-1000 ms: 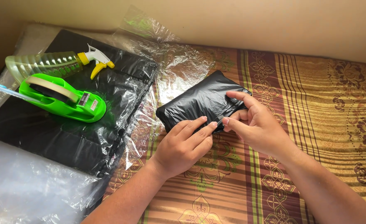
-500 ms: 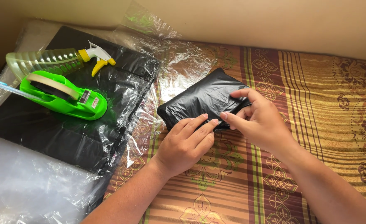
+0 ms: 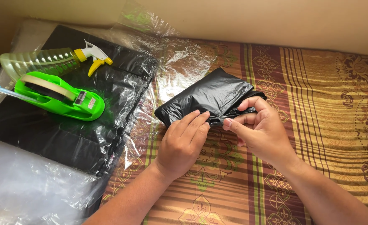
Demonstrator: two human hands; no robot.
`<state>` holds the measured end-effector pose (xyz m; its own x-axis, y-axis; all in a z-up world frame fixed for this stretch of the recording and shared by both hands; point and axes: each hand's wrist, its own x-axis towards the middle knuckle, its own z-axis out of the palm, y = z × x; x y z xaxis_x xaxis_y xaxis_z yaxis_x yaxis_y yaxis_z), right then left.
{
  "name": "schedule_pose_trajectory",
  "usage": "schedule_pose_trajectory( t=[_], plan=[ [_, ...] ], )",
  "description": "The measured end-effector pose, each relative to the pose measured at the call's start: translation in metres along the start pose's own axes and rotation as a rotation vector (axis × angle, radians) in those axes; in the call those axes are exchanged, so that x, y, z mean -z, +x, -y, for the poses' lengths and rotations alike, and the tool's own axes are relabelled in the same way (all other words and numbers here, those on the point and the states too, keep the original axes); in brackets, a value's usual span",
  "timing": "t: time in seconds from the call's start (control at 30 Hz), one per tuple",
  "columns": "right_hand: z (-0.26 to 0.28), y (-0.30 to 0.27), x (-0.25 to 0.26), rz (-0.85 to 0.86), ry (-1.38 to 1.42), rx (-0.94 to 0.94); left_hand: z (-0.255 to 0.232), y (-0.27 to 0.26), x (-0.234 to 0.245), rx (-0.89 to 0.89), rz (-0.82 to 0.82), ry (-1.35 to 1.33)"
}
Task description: Folding and taping a black plastic bag into a compact package.
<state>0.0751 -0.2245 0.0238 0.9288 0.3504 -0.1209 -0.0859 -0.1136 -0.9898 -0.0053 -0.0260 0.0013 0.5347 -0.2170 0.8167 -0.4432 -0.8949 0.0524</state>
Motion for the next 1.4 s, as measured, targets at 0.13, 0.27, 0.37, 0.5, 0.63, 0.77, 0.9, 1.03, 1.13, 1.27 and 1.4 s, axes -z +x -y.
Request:
schedule_pose_trajectory(
  t=[0.13,0.27,0.37,0.5,0.63,0.77,0.9,1.03,1.13,1.27,1.4],
  plan=[
    [0.011,-0.005,-0.004,-0.014,-0.020,0.019,-0.006,0.003,-0.001,0.018,-0.004,0.019],
    [0.011,-0.003,-0.006,-0.040,0.030,-0.005,-0.006,0.002,-0.004,0.011,-0.023,0.076],
    [0.010,-0.001,-0.006,-0.041,0.034,-0.007,-0.005,0.001,-0.006,0.012,-0.029,0.098],
    [0.007,0.000,-0.010,-0.048,0.024,0.017,-0.006,0.003,-0.005,0.038,-0.010,0.104],
    [-0.001,-0.001,-0.012,-0.062,0.028,0.037,-0.003,-0.001,-0.006,0.042,0.013,0.088],
    [-0.009,-0.001,-0.018,-0.081,-0.124,0.123,-0.002,0.001,-0.002,0.073,0.002,0.022],
    [-0.019,0.007,-0.017,-0.158,-0.541,0.273,-0.001,0.004,0.000,0.096,-0.015,-0.008],
    [-0.014,0.004,-0.011,-0.212,-0.730,0.413,0.001,0.001,-0.004,0.087,-0.023,-0.007],
    [-0.004,-0.001,0.004,-0.156,-1.015,0.493,0.003,0.001,0.000,0.101,-0.012,-0.043],
    [0.008,0.011,0.008,-0.182,-0.994,1.111,0.011,0.001,0.005,0.037,0.002,-0.108],
    [-0.006,0.027,0.003,-0.116,-1.127,1.351,0.009,-0.001,0.009,-0.028,0.020,-0.203]
  ],
)
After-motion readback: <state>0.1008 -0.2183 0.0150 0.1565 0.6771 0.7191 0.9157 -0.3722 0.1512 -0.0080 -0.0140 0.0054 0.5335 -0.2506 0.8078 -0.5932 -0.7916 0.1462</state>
